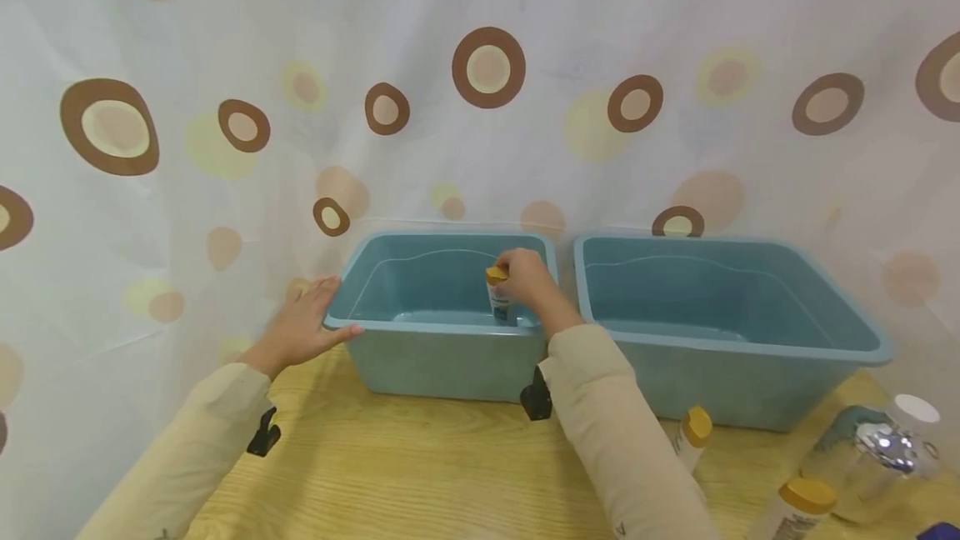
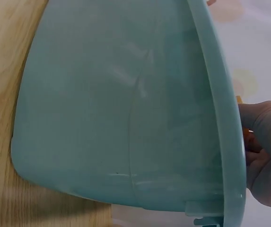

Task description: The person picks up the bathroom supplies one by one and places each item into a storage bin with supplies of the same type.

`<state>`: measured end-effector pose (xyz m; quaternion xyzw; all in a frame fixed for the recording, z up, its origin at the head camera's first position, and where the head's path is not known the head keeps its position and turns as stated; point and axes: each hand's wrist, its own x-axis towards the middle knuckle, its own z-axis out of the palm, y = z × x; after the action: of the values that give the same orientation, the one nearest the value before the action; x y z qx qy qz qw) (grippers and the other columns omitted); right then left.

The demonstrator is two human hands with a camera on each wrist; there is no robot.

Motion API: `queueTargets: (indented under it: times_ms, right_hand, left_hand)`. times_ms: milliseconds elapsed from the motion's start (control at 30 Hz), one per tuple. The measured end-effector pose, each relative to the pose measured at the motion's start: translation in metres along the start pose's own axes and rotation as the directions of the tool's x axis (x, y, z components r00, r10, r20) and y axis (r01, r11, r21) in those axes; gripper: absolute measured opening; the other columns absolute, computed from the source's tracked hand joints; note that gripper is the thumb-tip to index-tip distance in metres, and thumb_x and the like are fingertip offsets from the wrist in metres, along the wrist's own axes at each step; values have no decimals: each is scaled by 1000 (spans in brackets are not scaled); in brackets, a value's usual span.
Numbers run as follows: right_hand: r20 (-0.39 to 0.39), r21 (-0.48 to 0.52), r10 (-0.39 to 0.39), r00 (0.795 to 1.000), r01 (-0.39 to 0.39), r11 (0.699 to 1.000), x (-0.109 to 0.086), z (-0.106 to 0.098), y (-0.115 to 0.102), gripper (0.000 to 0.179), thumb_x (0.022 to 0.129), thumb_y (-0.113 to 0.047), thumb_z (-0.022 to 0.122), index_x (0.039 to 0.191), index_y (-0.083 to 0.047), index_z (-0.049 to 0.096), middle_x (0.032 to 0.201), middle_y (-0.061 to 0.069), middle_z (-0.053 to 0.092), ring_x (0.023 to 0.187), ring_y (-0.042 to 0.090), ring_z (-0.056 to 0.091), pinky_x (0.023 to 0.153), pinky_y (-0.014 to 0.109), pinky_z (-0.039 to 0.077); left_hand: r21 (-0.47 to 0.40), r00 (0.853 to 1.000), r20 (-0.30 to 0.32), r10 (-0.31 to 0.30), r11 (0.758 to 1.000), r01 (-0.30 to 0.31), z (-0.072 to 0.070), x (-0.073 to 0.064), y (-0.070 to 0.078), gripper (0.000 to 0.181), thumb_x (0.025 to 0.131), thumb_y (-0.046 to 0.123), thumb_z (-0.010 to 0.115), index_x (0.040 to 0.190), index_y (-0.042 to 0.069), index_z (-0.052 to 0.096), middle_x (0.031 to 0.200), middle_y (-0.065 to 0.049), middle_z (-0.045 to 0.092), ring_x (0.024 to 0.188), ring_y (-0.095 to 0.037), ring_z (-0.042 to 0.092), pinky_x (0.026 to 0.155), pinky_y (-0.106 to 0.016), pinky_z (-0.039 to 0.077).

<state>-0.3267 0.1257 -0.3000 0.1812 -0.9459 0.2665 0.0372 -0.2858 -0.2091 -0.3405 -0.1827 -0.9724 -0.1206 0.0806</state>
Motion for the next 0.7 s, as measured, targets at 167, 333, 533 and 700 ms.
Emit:
queueTargets:
  times_ms: [167,333,533,700]
  right_hand:
    - [77,-23,18,997,-17,1000,2,3,-1,29,81,-3,68,107,9,63,106,23,64,94,31,59,87,40,51]
    - [120,-69,15,993,-6,998,0,8,0,26,80,-3,70,102,9,65,99,20,65,88,28,58,84,39,51]
    - [186,-109,12,982,8,994,0,9,0,23,76,-5,73,95,8,67,92,17,67,84,24,59,81,36,52]
    - [192,-118,5,981,18,993,0,7,-1,11,79,-2,68,87,5,68,87,15,67,81,23,59,76,34,52]
  left_hand:
    - [4,1000,-9,3,1000,-3,1,0,0,94,84,61,52,145,-4,22,151,-24,23,139,-41,21,113,-59,11]
    - [-3,1000,-10,2,1000,-2,3,-2,2,95,84,61,53,145,-5,22,151,-24,23,140,-41,21,113,-60,11]
    - [-15,1000,-15,0,1000,0,2,-2,1,95,84,60,54,145,-5,23,150,-24,24,139,-41,21,112,-61,11]
    - [-12,1000,-18,2,1000,-2,2,0,0,95,84,61,53,145,-5,23,150,-24,24,139,-41,22,112,-60,11]
